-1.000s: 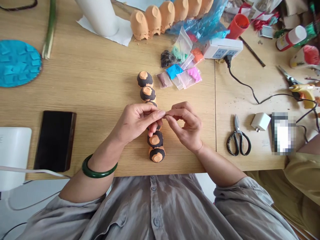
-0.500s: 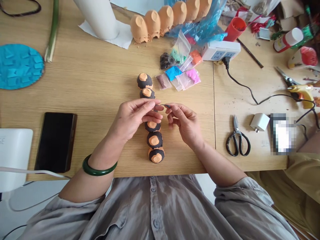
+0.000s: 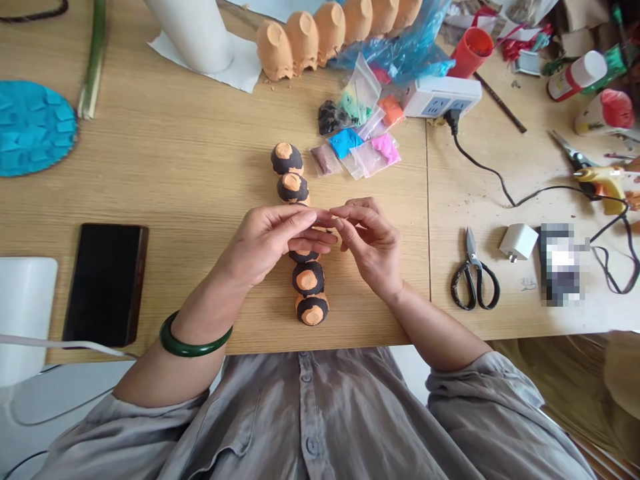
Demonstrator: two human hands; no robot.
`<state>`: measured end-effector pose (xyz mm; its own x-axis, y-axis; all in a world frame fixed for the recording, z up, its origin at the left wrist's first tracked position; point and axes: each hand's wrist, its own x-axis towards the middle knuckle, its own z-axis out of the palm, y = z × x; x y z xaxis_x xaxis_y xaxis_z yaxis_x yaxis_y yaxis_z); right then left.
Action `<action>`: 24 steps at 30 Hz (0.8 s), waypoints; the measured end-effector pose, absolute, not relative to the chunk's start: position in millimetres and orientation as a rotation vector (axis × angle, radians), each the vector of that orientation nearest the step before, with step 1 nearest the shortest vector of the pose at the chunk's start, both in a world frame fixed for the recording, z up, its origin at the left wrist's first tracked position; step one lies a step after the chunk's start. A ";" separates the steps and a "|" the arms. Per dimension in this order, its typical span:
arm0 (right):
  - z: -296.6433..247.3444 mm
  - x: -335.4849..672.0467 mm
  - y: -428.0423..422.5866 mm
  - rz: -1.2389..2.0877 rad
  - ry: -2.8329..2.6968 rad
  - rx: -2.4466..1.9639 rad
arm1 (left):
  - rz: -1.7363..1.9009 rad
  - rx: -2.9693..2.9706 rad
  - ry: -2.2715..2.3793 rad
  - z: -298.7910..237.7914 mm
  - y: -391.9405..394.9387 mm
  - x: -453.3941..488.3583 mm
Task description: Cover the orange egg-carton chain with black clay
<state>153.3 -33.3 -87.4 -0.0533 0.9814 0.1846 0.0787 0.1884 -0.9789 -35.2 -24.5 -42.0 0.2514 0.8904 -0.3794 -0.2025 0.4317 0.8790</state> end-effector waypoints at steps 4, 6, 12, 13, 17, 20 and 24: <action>-86.2 153.1 -33.8 1.047 -1.394 -1.061 | 0.840 0.788 1.020 -40.5 -24.9 -33.7; -84.6 153.3 -32.7 1.031 -1.369 -1.076 | 0.852 0.772 1.049 -38.6 -24.9 -33.0; -86.5 155.9 -28.8 1.100 -1.260 -1.180 | 0.913 0.773 1.076 -29.8 -26.1 -32.5; -88.3 156.5 -28.3 1.154 -1.234 -1.182 | 0.923 0.782 1.067 -28.5 -26.5 -32.4; -94.0 158.7 -26.9 1.327 -1.246 -1.108 | 0.956 0.820 1.036 -28.3 -27.2 -32.8; -93.7 160.5 -25.9 1.160 -1.443 -1.153 | 1.041 0.809 1.006 -34.0 -25.4 -34.2; -92.6 163.3 -24.9 0.653 -1.911 -1.372 | 1.114 0.727 1.008 -40.0 -19.9 -36.6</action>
<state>163.3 -24.9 -92.6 -0.2076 0.9485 0.2394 0.6038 0.3168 -0.7315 -36.6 -19.9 -40.0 0.1103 0.9530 -0.2822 -0.3751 0.3029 0.8761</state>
